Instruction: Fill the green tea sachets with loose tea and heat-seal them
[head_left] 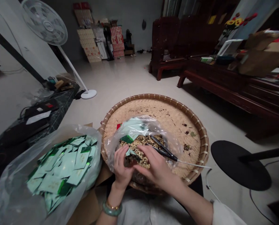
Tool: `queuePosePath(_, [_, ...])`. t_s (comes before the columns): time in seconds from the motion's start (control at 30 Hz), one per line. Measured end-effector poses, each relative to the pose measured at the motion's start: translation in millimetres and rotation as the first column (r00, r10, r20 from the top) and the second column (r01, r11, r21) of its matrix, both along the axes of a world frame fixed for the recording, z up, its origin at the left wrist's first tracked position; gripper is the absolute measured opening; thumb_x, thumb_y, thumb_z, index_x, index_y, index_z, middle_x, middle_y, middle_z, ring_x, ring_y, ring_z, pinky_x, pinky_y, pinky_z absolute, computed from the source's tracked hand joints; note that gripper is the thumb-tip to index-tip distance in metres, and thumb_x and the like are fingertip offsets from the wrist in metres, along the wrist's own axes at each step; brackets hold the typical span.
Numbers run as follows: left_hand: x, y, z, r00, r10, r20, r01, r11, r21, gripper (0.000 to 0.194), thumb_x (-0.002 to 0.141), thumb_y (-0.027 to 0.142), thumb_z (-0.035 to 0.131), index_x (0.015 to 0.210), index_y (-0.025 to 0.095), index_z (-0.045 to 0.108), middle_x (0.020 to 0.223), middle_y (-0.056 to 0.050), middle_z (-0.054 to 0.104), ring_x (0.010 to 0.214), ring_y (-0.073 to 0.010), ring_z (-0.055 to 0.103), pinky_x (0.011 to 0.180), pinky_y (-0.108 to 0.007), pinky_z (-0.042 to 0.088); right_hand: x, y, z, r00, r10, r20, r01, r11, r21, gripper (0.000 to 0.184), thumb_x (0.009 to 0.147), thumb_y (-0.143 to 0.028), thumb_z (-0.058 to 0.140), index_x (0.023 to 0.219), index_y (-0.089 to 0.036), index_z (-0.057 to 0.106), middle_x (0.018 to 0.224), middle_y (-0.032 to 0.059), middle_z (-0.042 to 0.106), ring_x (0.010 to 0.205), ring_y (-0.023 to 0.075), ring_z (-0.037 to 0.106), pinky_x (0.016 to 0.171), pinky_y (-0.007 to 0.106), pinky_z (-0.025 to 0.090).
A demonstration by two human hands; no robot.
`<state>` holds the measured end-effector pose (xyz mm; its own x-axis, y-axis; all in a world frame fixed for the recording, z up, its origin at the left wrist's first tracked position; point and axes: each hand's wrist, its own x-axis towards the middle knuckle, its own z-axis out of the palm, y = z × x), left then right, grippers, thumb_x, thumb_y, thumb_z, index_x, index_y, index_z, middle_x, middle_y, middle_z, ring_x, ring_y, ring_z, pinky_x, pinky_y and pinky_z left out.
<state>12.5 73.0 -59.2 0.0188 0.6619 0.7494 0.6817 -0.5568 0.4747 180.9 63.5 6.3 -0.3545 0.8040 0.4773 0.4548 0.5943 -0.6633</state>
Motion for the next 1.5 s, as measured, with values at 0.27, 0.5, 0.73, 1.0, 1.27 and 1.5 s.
queuePosePath(0.27, [0,0,16.9,0.949,0.0,0.315,0.165,0.852,-0.497,0.035,0.072,0.037,0.069,0.1,0.016,0.068,0.092,-0.01,0.071,0.084,-0.0227,0.066,0.076,-0.035,0.054,9,22,-5.6,0.98,-0.047,-0.196,-0.014,0.954,-0.299,0.023,0.082,-0.015,0.054,0.1,-0.019,0.068,0.094,0.0065,0.07,0.085,0.018,0.065,0.078,0.032,0.052])
queuePosePath(0.5, [13,-1,22.6,0.614,0.261,0.745,0.464,0.644,-0.608,0.03,0.061,0.041,0.077,0.069,0.014,0.068,0.062,0.0,0.067,0.055,-0.0127,0.059,0.055,-0.023,0.049,13,39,-24.3,0.902,-0.197,-0.385,-0.135,0.717,-0.683,0.024,0.067,-0.032,0.072,0.083,-0.014,0.071,0.068,0.0015,0.067,0.057,0.0114,0.056,0.05,0.021,0.044])
queuePosePath(0.73, [23,-3,17.8,0.484,0.354,0.8,0.512,0.627,-0.587,0.036,0.057,0.044,0.08,0.068,0.013,0.064,0.057,0.002,0.064,0.05,-0.0102,0.056,0.051,-0.02,0.044,14,39,-36.3,0.809,-0.319,-0.493,-0.215,0.621,-0.754,0.04,0.059,-0.051,0.075,0.068,-0.015,0.063,0.057,-0.0035,0.055,0.046,0.0078,0.047,0.042,0.021,0.043])
queuePosePath(1.0, [30,-3,19.0,0.567,0.312,0.762,0.492,0.614,-0.617,0.035,0.061,0.042,0.076,0.079,0.014,0.064,0.063,0.001,0.066,0.055,-0.0121,0.058,0.053,-0.02,0.045,2,29,-44.7,0.86,-0.273,-0.432,-0.171,0.643,-0.746,0.034,0.059,-0.044,0.075,0.059,-0.016,0.056,0.051,-0.0046,0.052,0.044,0.0071,0.044,0.042,0.019,0.035])
queuePosePath(1.27, [27,-8,22.0,0.769,0.208,0.604,0.518,0.351,-0.78,0.03,0.054,0.026,0.081,0.074,0.012,0.064,0.056,-0.001,0.067,0.051,-0.0146,0.06,0.053,-0.023,0.046,8,29,-50.1,0.854,-0.295,-0.429,-0.122,0.688,-0.716,0.037,0.068,-0.049,0.068,0.054,-0.017,0.053,0.045,-0.0051,0.047,0.041,0.0082,0.04,0.041,0.021,0.03])
queuePosePath(1.5, [28,-10,28.0,0.75,0.179,0.637,0.601,0.217,-0.769,0.032,0.05,0.025,0.083,0.07,0.014,0.06,0.055,0.0,0.066,0.047,-0.015,0.062,0.05,-0.023,0.048,-1,38,-47.6,0.828,-0.261,-0.497,-0.17,0.727,-0.665,0.03,0.062,-0.043,0.074,0.072,-0.015,0.066,0.067,-0.0008,0.062,0.06,0.0124,0.054,0.056,0.023,0.043])
